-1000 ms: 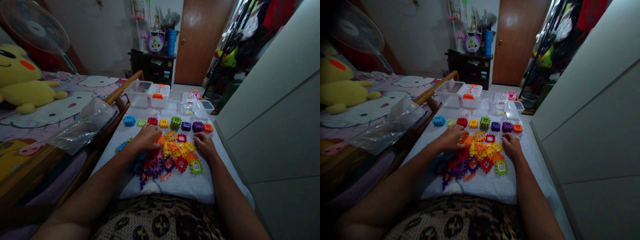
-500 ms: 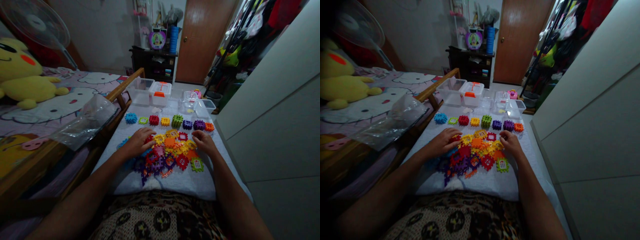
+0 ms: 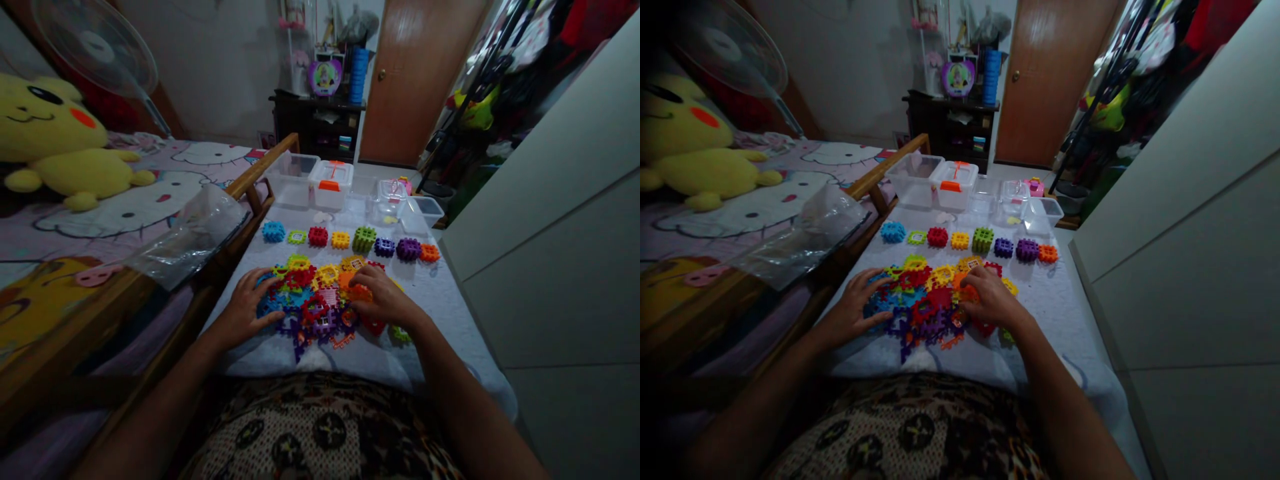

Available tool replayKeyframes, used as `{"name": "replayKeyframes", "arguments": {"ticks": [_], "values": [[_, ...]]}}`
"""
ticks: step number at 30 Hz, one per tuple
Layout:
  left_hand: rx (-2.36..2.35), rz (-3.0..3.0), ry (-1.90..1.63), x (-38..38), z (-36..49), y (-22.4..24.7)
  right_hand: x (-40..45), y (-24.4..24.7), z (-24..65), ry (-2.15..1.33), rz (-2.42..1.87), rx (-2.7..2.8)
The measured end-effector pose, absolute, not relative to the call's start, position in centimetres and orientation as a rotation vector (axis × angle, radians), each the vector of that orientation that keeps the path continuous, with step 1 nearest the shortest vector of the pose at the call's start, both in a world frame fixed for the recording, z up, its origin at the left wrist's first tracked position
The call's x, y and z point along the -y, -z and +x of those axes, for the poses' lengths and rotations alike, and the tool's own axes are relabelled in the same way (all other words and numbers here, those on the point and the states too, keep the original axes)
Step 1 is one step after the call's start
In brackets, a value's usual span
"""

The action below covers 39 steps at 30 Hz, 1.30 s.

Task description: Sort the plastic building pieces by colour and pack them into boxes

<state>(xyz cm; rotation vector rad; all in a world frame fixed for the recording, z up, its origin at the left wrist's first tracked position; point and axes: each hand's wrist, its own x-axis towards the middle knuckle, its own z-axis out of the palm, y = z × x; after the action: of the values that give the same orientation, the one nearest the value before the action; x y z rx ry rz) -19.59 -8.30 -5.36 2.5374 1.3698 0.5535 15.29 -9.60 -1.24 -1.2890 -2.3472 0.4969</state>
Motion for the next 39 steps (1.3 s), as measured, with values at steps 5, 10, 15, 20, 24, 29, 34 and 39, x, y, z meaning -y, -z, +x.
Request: {"name": "replayKeyframes", "arguments": {"ticks": [5,10,15,20,24,29,34,39], "values": [[-1.329,2.479,-0.511,8.5,-19.8,6.1,10.8,1.6,14.6,-0.435,-1.257,2.463],[-1.310,2.505,-0.533,8.2,-19.3,6.1,10.7,2.7,14.4,-0.366,-1.292,2.454],[-1.333,2.492,-0.590,7.6,-18.8,6.0,10.6,2.8,14.3,-0.357,-1.320,2.379],[-1.440,2.412,-0.684,7.2,-18.5,6.1,10.6,2.0,15.6,-0.487,-1.303,2.193],[-1.473,2.384,-0.752,7.3,-18.5,6.1,10.3,1.6,17.7,-0.560,-1.443,1.991],[-1.464,2.438,-0.812,7.9,-18.5,5.9,9.9,2.8,19.6,-0.540,-1.643,1.726],[-1.264,2.654,-0.701,9.4,-17.9,4.8,9.5,4.5,20.1,-0.354,-1.753,1.656],[-1.099,2.773,-0.492,11.0,-16.3,4.2,9.2,4.4,19.0,-0.123,-1.650,1.811]]}}
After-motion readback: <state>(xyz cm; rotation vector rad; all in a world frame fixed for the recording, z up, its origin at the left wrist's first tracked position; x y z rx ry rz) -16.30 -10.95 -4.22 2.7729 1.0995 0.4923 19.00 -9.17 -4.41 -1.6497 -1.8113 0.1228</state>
